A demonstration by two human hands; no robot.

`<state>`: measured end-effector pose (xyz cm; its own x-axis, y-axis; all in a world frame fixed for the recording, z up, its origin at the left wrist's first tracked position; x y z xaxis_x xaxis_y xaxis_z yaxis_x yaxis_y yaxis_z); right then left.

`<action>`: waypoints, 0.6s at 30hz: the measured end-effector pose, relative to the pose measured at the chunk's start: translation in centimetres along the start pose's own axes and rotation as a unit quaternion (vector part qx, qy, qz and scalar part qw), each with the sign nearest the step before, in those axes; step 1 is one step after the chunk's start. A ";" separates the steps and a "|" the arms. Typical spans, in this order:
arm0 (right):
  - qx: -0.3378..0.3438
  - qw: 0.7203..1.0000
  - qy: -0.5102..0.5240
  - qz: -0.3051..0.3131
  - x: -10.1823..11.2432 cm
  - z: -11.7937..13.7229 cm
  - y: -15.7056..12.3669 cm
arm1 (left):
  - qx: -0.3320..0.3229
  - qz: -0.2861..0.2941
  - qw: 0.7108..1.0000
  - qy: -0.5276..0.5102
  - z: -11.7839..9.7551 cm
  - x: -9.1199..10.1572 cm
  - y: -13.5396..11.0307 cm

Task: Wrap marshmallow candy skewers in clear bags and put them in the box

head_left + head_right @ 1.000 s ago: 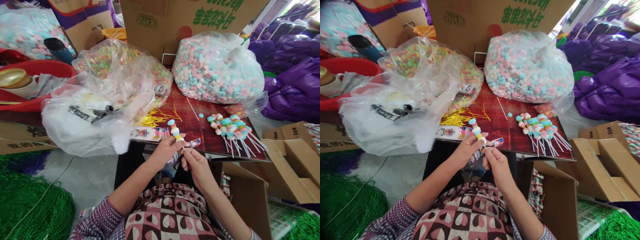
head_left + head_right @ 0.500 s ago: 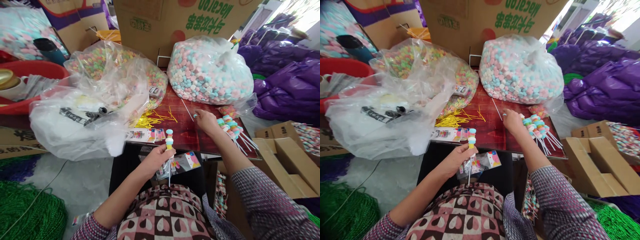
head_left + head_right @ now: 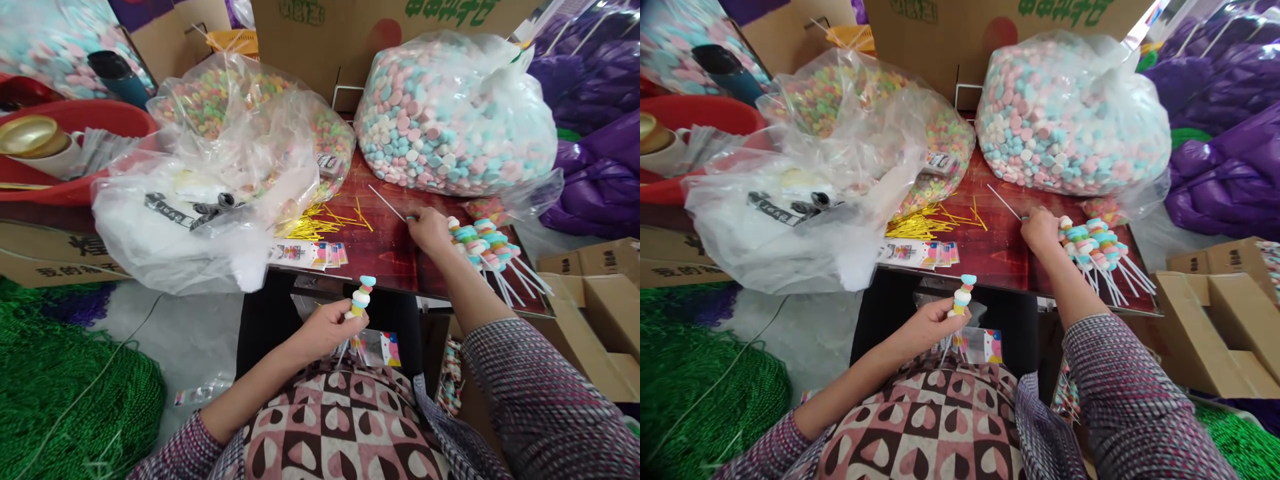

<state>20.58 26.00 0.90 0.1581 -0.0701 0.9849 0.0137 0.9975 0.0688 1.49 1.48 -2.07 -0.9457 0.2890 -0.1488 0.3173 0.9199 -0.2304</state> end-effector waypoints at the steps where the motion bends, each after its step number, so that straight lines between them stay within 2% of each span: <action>1: -0.001 1.000 0.013 -0.009 0.3 0.0 -0.2 | 0.000 -0.002 1.000 -0.002 -0.1 -0.1 -0.1; 4: 0.006 0.987 0.143 -0.068 1.9 0.3 -2.5 | 0.002 -0.007 1.000 -0.007 -0.2 -0.2 -0.4; 6: 0.017 0.944 0.319 -0.080 3.0 0.9 -5.5 | 0.005 -0.006 1.000 -0.008 -0.2 -0.3 -0.4; 7: 0.013 0.909 0.414 -0.047 3.2 1.3 -7.3 | 0.008 -0.003 1.000 -0.010 -0.1 -0.4 -0.4; 9: 0.022 0.839 0.536 0.090 3.0 3.0 -10.9 | 0.012 0.003 1.000 -0.016 0.0 -0.6 -0.3; 11: 0.021 0.795 0.582 0.169 2.8 4.4 -14.1 | 0.010 0.010 1.000 -0.015 -0.1 -0.8 -0.2; 13: 0.028 0.769 0.605 0.205 2.6 5.2 -16.0 | 0.008 0.014 1.000 -0.006 -0.3 -0.9 -0.3; 15: 0.032 0.757 0.617 0.214 2.3 5.3 -16.8 | 0.009 0.014 1.000 0.001 -0.4 -1.0 -0.3; 18: 0.052 0.758 0.619 0.198 2.2 5.0 -17.2 | 0.009 0.009 1.000 -0.011 -0.4 -1.1 -0.6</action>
<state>15.71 8.73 2.69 0.9358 0.3511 0.0329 -0.3452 0.9311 -0.1176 2.34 0.76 -1.38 -0.9381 0.2998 -0.1733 0.3359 0.9097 -0.2441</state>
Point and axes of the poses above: each hand's wrist, its own y-axis towards the middle knuckle, its own x-axis out of the back of the hand, z = x × y, the point moved 5 cm from there along y, towards the middle knuckle, and after that the axes turned 5 degrees about -x, right-handed, at the moved point
